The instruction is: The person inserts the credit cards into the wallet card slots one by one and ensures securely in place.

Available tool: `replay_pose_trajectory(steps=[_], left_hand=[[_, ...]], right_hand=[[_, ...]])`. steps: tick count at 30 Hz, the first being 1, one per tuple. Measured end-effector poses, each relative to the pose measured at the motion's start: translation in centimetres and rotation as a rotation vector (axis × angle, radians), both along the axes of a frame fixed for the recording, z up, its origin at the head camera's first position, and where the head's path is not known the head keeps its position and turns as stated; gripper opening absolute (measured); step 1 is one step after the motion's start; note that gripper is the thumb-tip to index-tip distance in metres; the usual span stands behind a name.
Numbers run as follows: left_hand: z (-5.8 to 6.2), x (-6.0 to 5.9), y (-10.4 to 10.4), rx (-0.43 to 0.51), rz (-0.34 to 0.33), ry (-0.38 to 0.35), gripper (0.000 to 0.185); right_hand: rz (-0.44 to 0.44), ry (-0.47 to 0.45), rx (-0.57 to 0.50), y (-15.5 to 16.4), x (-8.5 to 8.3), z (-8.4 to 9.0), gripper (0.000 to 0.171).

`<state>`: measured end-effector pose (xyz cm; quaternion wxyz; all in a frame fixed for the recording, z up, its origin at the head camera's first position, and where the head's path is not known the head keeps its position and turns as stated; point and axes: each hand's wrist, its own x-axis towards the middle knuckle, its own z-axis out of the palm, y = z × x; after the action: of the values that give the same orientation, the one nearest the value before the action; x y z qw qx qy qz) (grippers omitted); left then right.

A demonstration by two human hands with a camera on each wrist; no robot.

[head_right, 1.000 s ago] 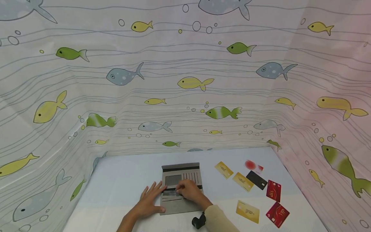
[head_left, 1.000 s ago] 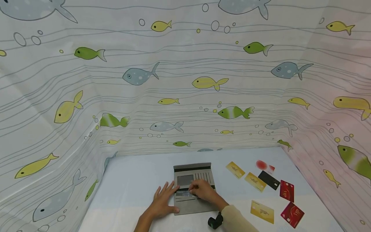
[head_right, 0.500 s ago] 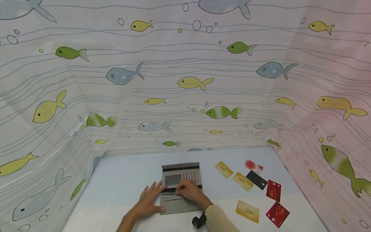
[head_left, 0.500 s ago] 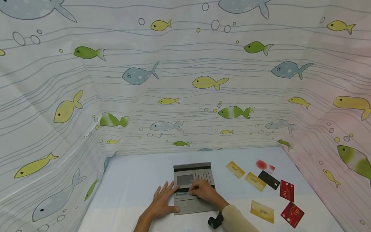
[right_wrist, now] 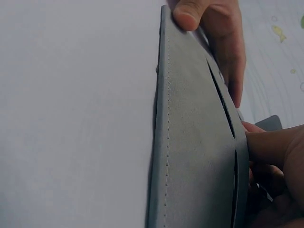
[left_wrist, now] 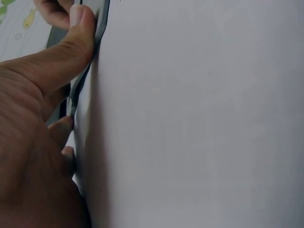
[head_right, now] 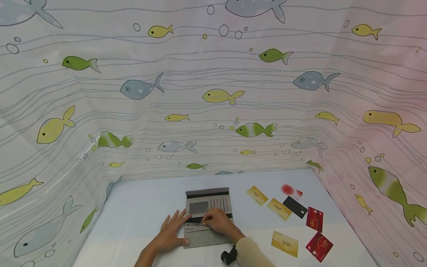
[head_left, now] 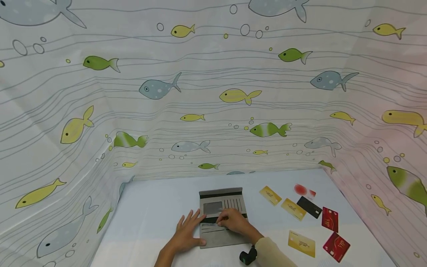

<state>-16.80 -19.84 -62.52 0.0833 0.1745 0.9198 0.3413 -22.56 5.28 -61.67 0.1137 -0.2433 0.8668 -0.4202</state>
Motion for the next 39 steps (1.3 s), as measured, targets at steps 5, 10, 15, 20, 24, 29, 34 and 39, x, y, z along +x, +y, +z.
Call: replay_pose_trajectory(steps=[5,10,15,20,24,29,34,39], left_hand=[[0.03,-0.1,0.03,-0.002,-0.004,-0.012,0.096],[0.09,-0.07,0.03,0.001,-0.003,-0.02,0.095],[0.03,-0.07,0.02,-0.002,-0.002,-0.016,0.095],[0.02,-0.1,0.04,-0.007,-0.001,-0.012,0.095],[0.08,-0.1,0.06,-0.009,-0.002,-0.016,0.096],[0.18,-0.03,0.08,-0.004,0.001,-0.021,0.096],[0.27,-0.02,0.08,0.008,0.001,-0.025,0.095],[0.16,-0.01,0.11,0.012,0.002,-0.023,0.095]], right_hand=[[0.005,-0.015,-0.011,0.03,-0.11,0.05,0.003],[0.01,-0.013,-0.02,0.03,-0.2,0.06,0.007],[0.006,-0.017,-0.013,-0.02,-0.29,-0.04,0.006],[0.007,-0.028,-0.008,-0.04,-0.4,-0.1,0.006],[0.016,-0.03,-0.007,-0.04,-0.43,-0.15,0.004],[0.016,-0.03,0.006,-0.06,-0.43,-0.21,0.005],[0.011,-0.026,0.01,-0.06,-0.45,-0.23,0.007],[0.011,-0.032,0.016,0.03,-0.38,-0.29,0.005]])
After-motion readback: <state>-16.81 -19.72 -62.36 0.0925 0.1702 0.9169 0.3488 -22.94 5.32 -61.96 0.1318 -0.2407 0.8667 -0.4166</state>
